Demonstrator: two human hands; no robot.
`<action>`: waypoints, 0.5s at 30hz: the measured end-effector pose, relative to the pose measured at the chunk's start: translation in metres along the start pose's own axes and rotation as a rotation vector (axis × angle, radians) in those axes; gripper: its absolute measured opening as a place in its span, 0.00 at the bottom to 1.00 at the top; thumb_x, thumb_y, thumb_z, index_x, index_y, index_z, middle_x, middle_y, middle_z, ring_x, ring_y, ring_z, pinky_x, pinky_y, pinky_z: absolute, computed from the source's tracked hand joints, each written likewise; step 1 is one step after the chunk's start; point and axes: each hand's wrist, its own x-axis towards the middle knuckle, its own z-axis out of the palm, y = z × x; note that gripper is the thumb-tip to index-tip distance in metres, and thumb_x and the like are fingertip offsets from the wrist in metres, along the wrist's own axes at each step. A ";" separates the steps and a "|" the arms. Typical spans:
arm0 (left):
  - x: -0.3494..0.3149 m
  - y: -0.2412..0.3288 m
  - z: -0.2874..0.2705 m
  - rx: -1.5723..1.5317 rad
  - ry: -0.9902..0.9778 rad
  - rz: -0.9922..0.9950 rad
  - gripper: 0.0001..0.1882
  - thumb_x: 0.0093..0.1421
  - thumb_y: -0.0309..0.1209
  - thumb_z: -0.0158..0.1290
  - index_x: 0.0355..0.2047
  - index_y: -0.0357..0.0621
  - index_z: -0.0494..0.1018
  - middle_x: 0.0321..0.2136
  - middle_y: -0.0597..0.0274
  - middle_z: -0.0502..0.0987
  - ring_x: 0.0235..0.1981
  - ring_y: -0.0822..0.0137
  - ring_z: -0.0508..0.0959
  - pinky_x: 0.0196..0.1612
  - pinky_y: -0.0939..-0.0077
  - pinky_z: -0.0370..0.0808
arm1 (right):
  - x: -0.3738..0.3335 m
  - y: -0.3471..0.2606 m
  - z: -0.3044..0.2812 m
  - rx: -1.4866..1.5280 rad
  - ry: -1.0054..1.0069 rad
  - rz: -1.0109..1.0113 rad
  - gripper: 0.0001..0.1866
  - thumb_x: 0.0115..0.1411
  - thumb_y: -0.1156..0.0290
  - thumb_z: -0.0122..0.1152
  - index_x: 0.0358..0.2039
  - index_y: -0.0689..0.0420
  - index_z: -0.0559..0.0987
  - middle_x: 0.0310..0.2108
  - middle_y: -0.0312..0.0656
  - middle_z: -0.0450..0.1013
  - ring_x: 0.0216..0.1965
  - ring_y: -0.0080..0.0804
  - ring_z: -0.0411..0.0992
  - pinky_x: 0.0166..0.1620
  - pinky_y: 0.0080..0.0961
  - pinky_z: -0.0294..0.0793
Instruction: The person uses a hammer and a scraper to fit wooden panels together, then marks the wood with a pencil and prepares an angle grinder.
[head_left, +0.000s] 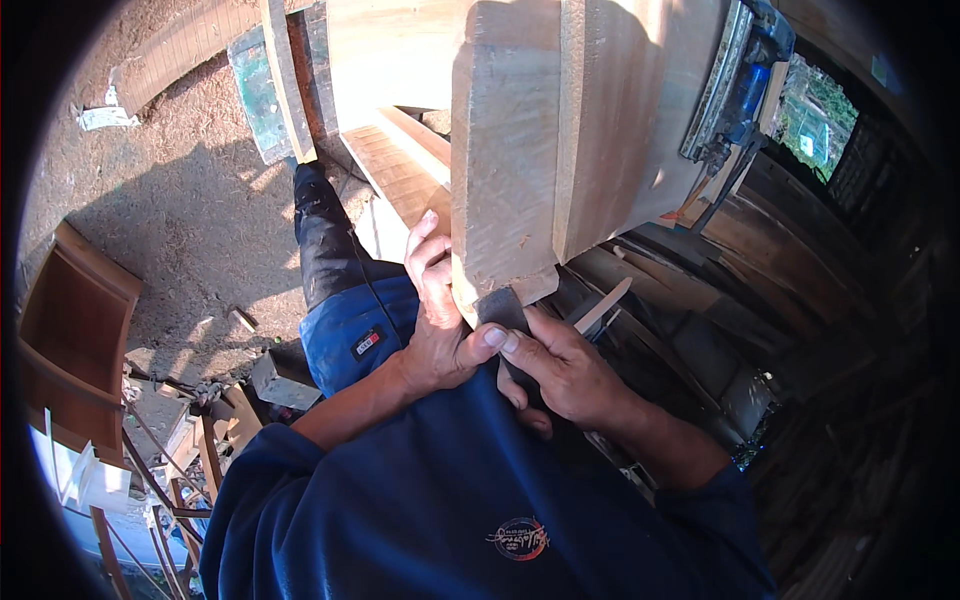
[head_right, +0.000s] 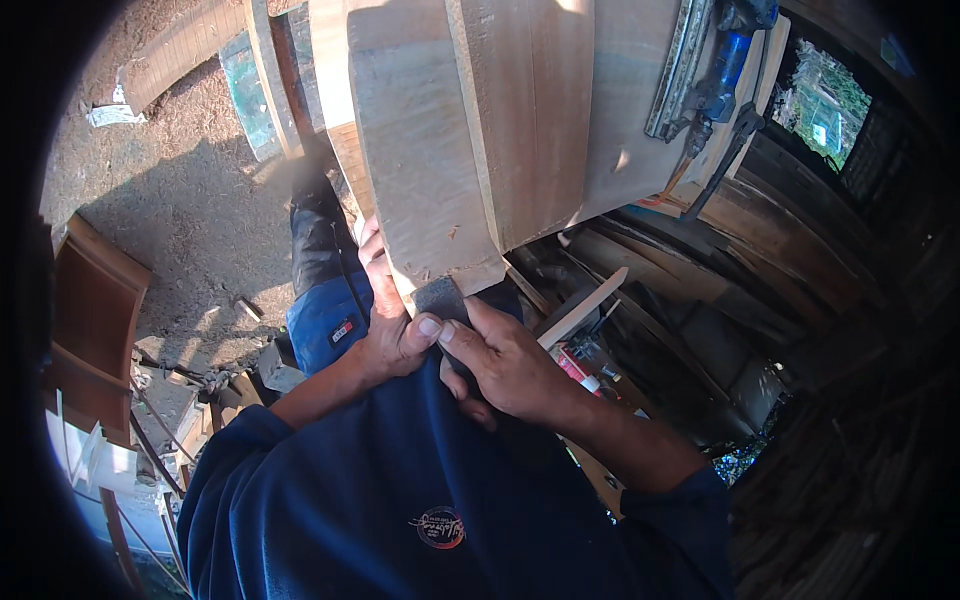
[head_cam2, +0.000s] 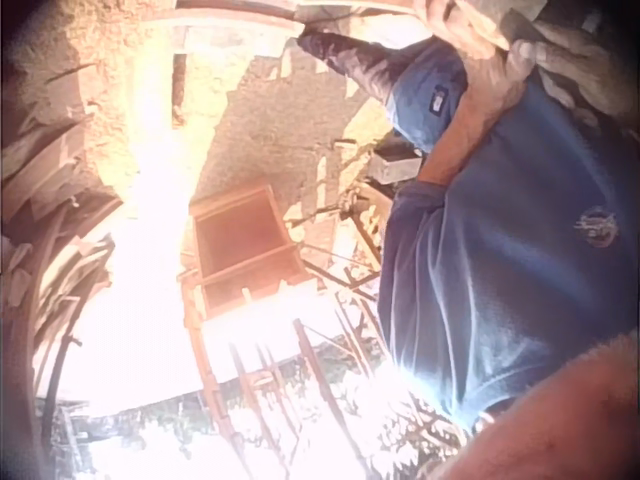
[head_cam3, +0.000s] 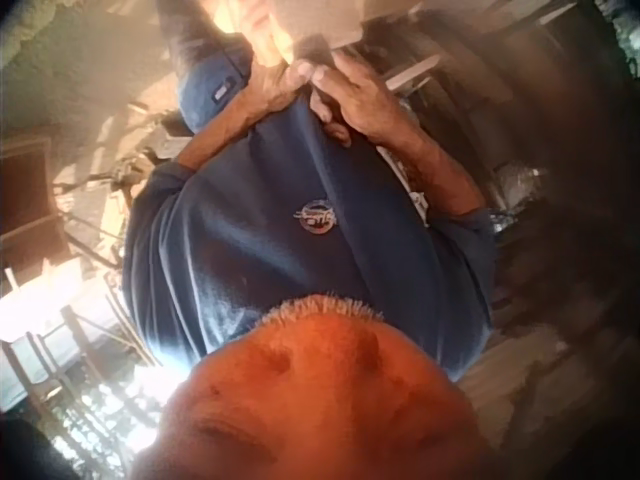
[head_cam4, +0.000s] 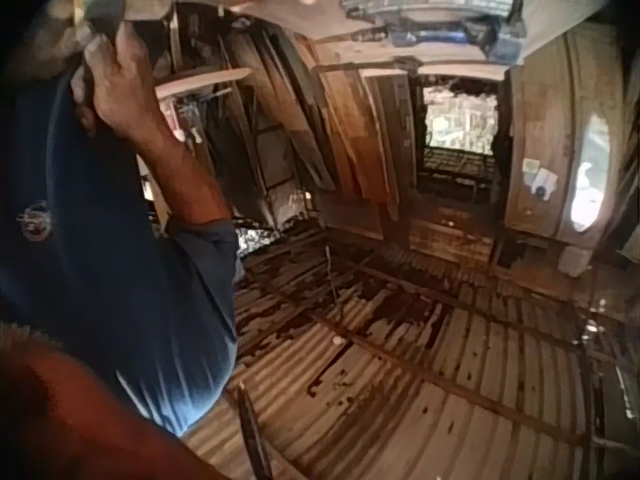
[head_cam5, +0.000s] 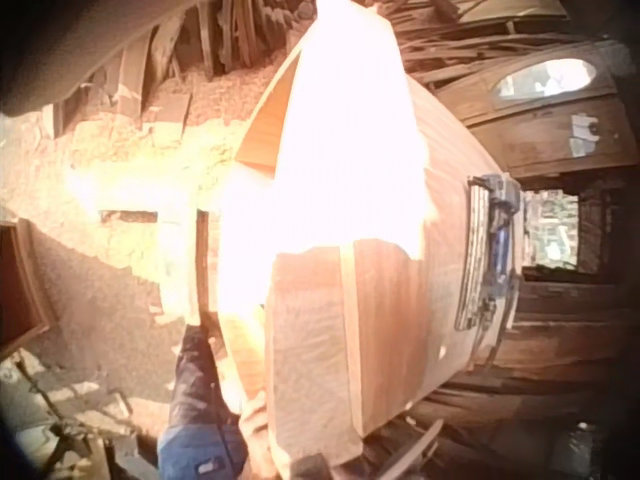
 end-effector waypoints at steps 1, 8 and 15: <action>0.001 0.000 0.000 -0.024 -0.020 0.015 0.45 0.58 0.63 0.54 0.60 0.37 0.56 0.55 0.44 0.55 0.67 0.42 0.44 0.69 0.37 0.38 | 0.002 -0.002 -0.003 -0.003 -0.004 -0.019 0.17 0.76 0.62 0.40 0.56 0.60 0.65 0.19 0.38 0.68 0.11 0.23 0.66 0.13 0.21 0.65; 0.005 0.001 -0.006 -0.031 -0.025 0.092 0.58 0.49 0.72 0.57 0.62 0.36 0.54 0.59 0.41 0.55 0.67 0.41 0.48 0.70 0.36 0.37 | -0.006 -0.008 -0.018 -0.086 -0.145 0.011 0.19 0.76 0.63 0.40 0.60 0.61 0.63 0.19 0.38 0.69 0.11 0.23 0.66 0.15 0.20 0.66; 0.004 0.001 -0.007 0.059 -0.035 0.090 0.60 0.47 0.73 0.58 0.63 0.38 0.52 0.60 0.40 0.53 0.69 0.37 0.41 0.69 0.34 0.38 | -0.011 -0.016 -0.014 -0.092 -0.139 0.106 0.23 0.75 0.65 0.39 0.66 0.57 0.59 0.20 0.39 0.68 0.12 0.24 0.66 0.15 0.20 0.66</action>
